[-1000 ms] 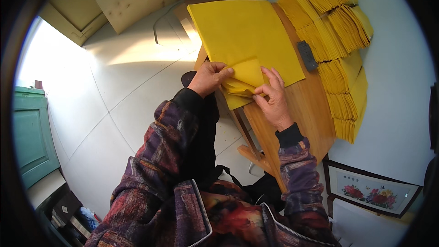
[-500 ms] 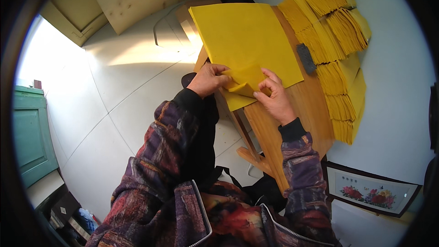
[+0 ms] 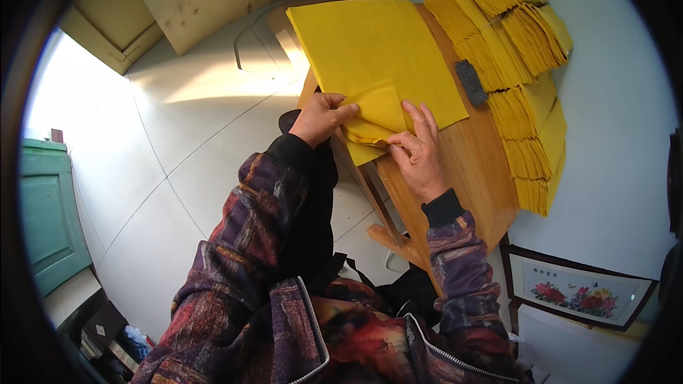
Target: The person folds yellow paper sheets on a wooden table, aligning edges and pressing creases. They stack the folded sheets and continue folding additional sheets from a nearby pile.
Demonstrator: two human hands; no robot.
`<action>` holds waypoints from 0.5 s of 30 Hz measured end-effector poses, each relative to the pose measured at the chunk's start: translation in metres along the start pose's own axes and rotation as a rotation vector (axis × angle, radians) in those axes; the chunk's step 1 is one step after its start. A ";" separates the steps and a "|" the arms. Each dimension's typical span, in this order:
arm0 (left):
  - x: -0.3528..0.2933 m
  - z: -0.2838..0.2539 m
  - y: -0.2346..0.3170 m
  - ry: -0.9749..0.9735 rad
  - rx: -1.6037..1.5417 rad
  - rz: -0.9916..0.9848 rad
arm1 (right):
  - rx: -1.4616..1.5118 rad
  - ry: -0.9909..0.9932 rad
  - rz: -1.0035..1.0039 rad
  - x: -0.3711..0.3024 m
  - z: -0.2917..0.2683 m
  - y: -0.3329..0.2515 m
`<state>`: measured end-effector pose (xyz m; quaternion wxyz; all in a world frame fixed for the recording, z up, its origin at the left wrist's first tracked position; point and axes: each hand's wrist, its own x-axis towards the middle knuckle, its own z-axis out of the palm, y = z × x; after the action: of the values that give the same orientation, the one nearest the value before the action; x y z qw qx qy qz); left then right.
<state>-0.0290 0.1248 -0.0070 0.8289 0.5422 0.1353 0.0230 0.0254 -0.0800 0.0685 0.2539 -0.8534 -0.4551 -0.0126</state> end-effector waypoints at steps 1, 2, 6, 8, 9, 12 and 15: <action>0.000 0.000 -0.001 0.001 -0.008 0.004 | 0.017 -0.018 0.012 0.002 0.000 0.001; 0.000 -0.001 -0.001 -0.001 -0.004 0.015 | 0.043 -0.037 0.030 0.004 -0.001 0.002; 0.001 -0.007 -0.002 -0.038 0.034 -0.017 | 0.159 -0.108 0.086 0.013 -0.004 0.008; 0.002 -0.012 0.000 -0.055 0.050 -0.066 | 0.259 -0.131 0.126 0.017 -0.005 0.012; 0.002 -0.015 0.002 -0.052 0.053 -0.094 | 0.310 -0.145 0.153 0.018 -0.005 0.015; 0.001 -0.019 0.005 -0.102 0.026 -0.116 | 0.363 -0.166 0.171 0.021 -0.007 0.021; 0.000 -0.017 0.005 -0.167 -0.025 -0.058 | 0.262 -0.163 0.125 0.023 -0.007 0.025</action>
<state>-0.0324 0.1421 -0.0086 0.8443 0.5278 0.0812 -0.0447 0.0596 -0.0767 0.0701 0.3254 -0.8379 -0.4178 0.1323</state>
